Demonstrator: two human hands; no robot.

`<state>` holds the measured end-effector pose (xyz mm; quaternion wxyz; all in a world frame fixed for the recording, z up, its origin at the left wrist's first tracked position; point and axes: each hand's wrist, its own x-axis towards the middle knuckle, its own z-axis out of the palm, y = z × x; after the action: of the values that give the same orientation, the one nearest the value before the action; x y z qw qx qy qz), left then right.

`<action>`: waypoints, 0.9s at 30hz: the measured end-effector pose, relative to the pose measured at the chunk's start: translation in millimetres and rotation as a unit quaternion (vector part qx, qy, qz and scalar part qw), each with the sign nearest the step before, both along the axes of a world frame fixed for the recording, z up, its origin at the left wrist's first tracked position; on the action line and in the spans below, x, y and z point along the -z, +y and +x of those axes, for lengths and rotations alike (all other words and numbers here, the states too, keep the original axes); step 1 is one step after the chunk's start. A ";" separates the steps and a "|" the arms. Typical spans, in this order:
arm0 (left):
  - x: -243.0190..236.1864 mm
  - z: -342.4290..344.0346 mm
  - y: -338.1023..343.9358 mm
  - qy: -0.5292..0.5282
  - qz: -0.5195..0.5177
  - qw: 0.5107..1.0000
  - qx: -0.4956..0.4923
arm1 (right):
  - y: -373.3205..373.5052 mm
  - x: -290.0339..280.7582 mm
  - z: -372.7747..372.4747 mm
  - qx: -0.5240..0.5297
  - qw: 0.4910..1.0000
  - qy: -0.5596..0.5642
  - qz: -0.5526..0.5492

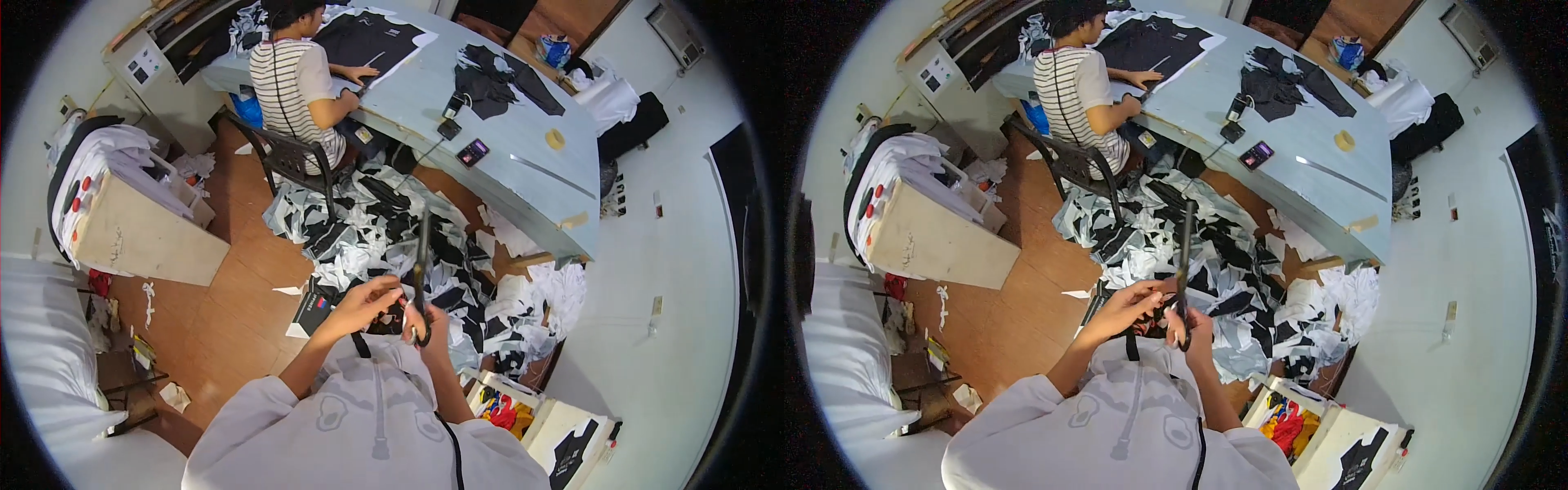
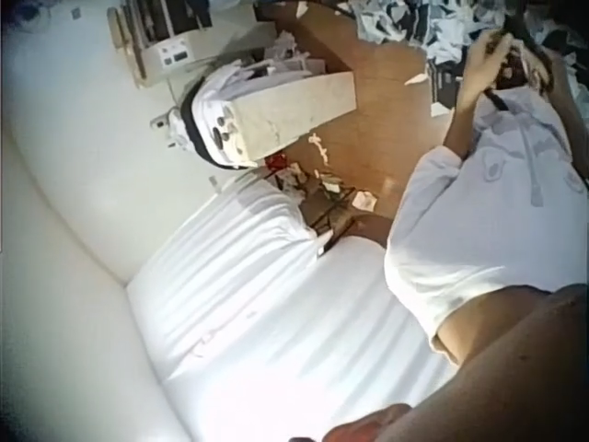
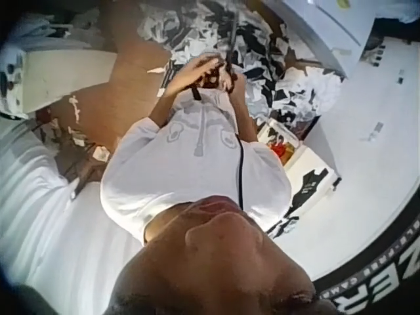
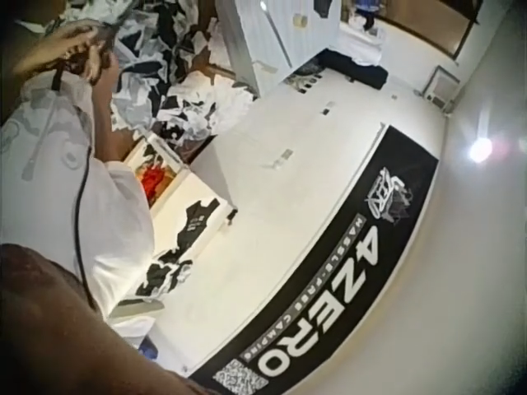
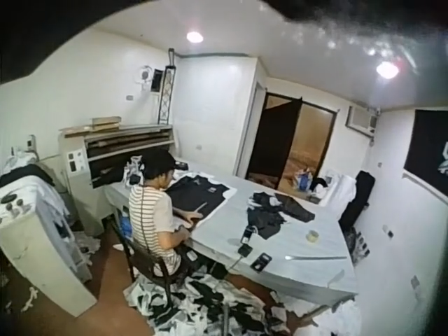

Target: Cutting and preparing white fabric strips for garment production.

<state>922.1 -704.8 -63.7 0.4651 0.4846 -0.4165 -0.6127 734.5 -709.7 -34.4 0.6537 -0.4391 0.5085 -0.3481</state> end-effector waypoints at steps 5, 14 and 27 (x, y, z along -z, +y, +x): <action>6.8 39.9 -37.2 -0.052 0.031 0.998 0.015 | -104.3 6.8 17.2 0.010 1.000 -0.023 0.017; 45.8 43.6 -178.6 -0.010 0.124 0.990 -0.064 | -278.8 41.0 50.3 -0.009 1.000 -0.012 -0.004; -10.7 6.7 -458.8 -0.077 0.053 0.989 -0.111 | -515.1 103.4 44.3 -0.043 0.993 0.083 -0.076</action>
<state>928.8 -1163.6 -53.0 0.4706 0.5977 -0.3610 -0.5394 778.8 -1224.8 -137.8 0.5885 -0.5363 0.5136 -0.3197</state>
